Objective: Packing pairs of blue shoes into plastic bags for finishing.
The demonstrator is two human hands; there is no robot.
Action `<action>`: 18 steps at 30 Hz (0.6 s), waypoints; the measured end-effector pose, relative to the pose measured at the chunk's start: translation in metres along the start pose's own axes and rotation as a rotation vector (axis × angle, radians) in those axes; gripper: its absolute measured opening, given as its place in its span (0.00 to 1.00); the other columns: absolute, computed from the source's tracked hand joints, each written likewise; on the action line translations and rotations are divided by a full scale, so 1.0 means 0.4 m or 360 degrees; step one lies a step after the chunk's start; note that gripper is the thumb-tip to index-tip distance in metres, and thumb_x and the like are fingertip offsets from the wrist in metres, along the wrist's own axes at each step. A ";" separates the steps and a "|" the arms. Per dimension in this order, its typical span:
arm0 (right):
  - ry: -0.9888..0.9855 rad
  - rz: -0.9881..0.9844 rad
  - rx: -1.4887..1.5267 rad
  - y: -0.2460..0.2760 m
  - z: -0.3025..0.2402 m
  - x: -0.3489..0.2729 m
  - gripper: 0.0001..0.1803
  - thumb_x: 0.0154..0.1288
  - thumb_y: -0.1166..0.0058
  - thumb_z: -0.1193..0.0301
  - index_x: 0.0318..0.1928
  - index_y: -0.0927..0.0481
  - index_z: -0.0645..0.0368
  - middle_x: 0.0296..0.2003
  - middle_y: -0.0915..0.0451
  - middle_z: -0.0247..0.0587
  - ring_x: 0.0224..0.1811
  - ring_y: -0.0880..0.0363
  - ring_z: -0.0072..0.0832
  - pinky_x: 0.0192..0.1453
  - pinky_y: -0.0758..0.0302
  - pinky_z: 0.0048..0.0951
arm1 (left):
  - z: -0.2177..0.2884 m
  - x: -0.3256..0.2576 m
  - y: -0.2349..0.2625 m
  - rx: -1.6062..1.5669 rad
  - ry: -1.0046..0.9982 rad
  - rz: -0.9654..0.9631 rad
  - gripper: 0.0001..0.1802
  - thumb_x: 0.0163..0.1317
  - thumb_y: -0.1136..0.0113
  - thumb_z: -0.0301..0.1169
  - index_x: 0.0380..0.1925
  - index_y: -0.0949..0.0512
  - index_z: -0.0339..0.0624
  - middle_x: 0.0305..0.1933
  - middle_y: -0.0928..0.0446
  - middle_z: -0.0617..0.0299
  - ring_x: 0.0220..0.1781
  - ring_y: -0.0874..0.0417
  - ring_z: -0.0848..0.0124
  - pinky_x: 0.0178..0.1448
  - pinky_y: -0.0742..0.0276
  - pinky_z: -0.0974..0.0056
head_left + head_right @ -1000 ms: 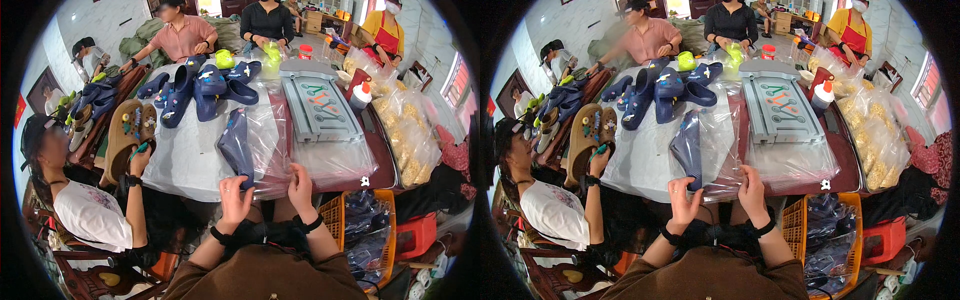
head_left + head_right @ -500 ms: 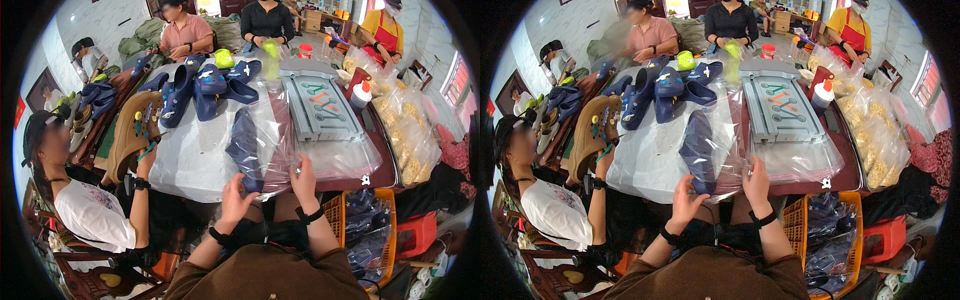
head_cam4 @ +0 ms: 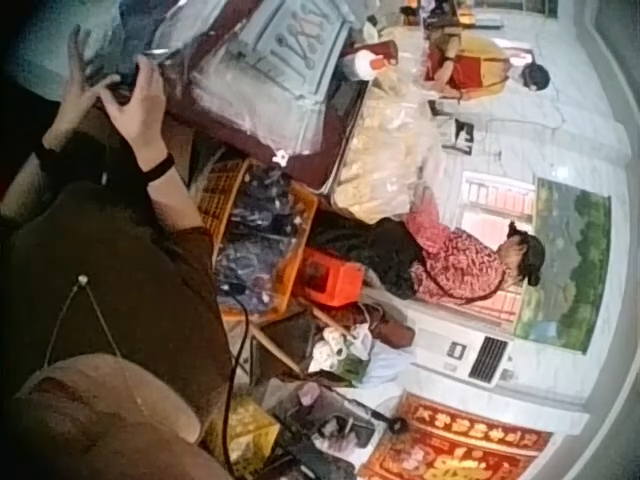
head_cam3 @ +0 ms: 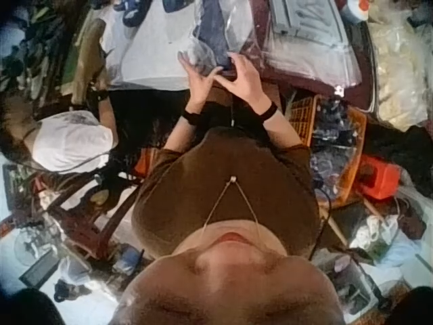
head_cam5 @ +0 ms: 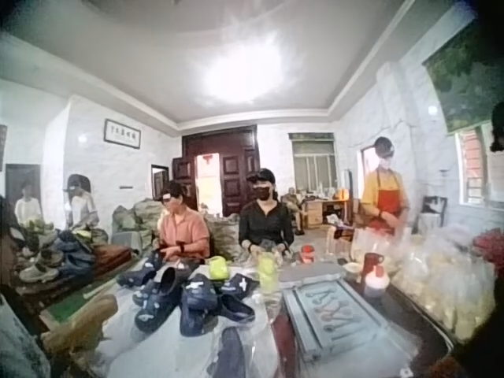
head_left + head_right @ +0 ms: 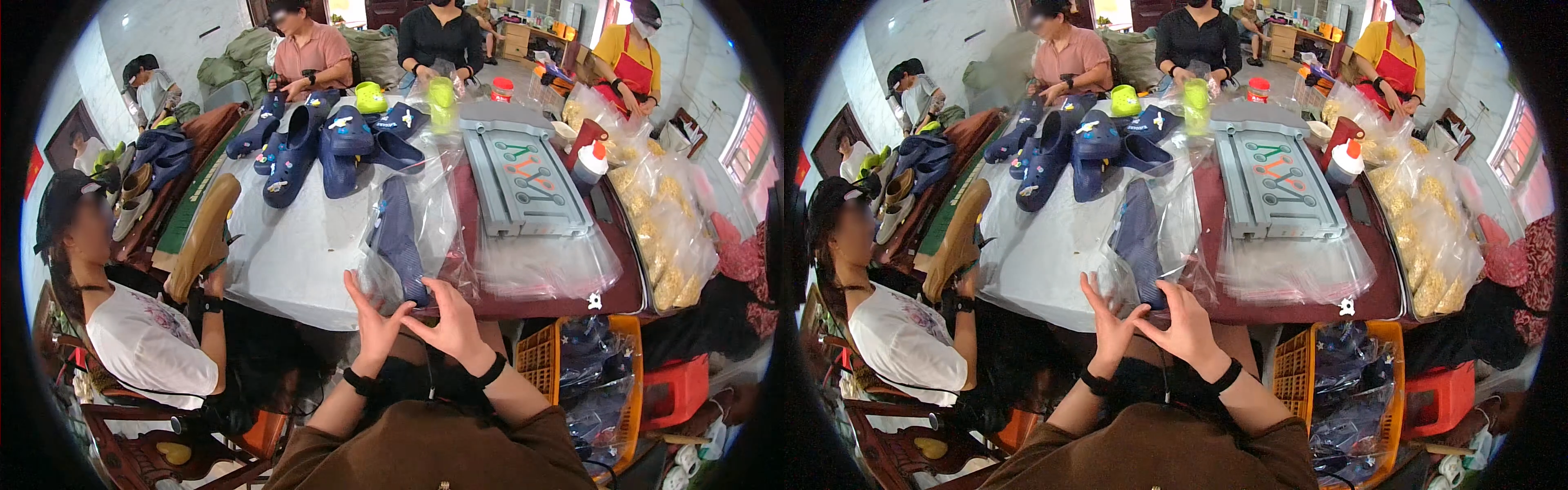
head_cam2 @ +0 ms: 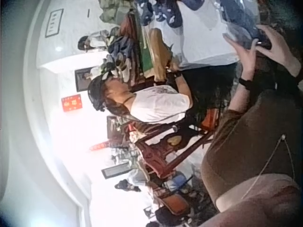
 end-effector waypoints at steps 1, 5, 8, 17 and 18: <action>0.0016 0.0007 0.0002 -0.007 -0.005 0.004 0.39 0.55 0.25 0.56 0.60 0.29 0.65 0.51 0.20 0.58 0.53 0.19 0.54 0.55 0.21 0.45 | 0.005 0.000 -0.008 -0.0206 0.0131 -0.0112 0.63 0.56 0.25 0.24 0.79 0.65 0.41 0.79 0.44 0.41 0.71 0.28 0.50 0.65 0.22 0.51; -0.0373 -0.0144 0.0028 -0.065 0.058 0.008 0.51 0.55 0.26 0.51 0.67 0.40 0.69 0.48 0.19 0.65 0.49 0.16 0.58 0.50 0.19 0.49 | -0.031 0.005 -0.015 -0.0287 0.0003 -0.0265 0.54 0.65 0.43 0.13 0.81 0.66 0.49 0.75 0.35 0.42 0.60 0.17 0.58 0.59 0.18 0.60; -0.0460 0.0033 -0.0023 -0.065 0.096 0.014 0.42 0.60 0.30 0.54 0.62 0.35 0.71 0.40 0.15 0.64 0.40 0.14 0.58 0.43 0.18 0.50 | -0.034 0.003 -0.017 -0.0092 -0.0017 -0.0344 0.48 0.68 0.48 0.12 0.80 0.61 0.46 0.72 0.30 0.44 0.57 0.15 0.61 0.59 0.19 0.61; -0.0571 0.0164 -0.0027 -0.026 0.047 0.007 0.28 0.64 0.31 0.56 0.50 0.28 0.65 0.27 0.17 0.54 0.30 0.14 0.51 0.34 0.21 0.45 | 0.018 -0.035 -0.013 -0.0202 -0.0117 -0.0237 0.45 0.66 0.47 0.11 0.80 0.54 0.43 0.65 0.27 0.50 0.45 0.19 0.73 0.53 0.19 0.67; -0.0397 0.0179 -0.0036 -0.056 0.048 -0.001 0.28 0.64 0.31 0.56 0.49 0.29 0.64 0.28 0.17 0.56 0.32 0.15 0.54 0.34 0.21 0.46 | 0.018 -0.035 -0.013 -0.0205 -0.0122 -0.0248 0.45 0.66 0.47 0.11 0.80 0.54 0.43 0.65 0.27 0.50 0.45 0.19 0.73 0.53 0.19 0.67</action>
Point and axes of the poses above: each hand's wrist, its own x-axis towards the middle knuckle, its own y-axis out of the back of the hand, z = x × y, the point moved 5 cm from there along x, towards the middle knuckle
